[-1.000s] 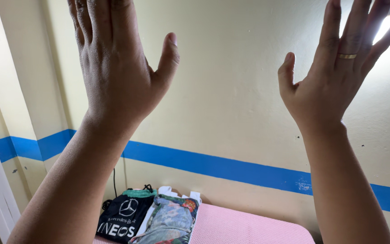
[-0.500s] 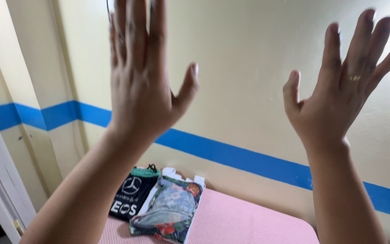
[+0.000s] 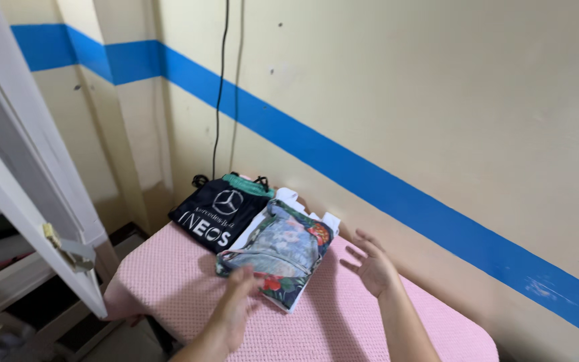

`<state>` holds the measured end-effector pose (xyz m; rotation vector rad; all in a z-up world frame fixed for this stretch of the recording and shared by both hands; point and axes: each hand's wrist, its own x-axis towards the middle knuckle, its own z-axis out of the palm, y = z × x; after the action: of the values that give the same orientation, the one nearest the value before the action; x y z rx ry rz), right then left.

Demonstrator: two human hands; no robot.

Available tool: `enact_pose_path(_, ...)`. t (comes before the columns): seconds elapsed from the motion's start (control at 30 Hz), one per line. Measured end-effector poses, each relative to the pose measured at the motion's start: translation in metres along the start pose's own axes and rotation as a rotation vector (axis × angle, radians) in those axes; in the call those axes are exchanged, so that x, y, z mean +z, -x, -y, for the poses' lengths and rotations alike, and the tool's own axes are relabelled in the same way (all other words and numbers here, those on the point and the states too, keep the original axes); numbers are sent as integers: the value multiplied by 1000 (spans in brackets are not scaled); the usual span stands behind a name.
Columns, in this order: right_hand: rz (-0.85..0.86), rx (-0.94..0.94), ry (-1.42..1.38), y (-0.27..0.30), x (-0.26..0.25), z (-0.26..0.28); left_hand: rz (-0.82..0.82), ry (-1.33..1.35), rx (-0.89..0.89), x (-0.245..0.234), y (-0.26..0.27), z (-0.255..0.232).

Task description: The person folds several white tank tops and one floral-patterned top on a pink textured surface. They smooth each garment, fold the sides inward, then fold the bottom up to create a compact rectangle, stacking the finished items on the left.

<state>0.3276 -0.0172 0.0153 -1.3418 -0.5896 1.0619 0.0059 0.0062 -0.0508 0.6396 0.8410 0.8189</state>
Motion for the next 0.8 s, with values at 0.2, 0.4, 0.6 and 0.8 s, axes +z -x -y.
enact_pose_path(0.2, 57, 289, -368, -50, -2, -80, -21, 415, -193, -36, -11, 67)
enact_pose_path(0.4, 86, 348, -166, -60, 27, -82, -107, 281, -188, -5, -18, 11)
enact_pose_path(0.6, 121, 205, -107, -42, 69, -56, -175, 153, -68, 22, -13, -8)
enact_pose_path(0.8, 144, 335, -224, -35, 91, -47, -115, 338, -99, 20, -31, -12)
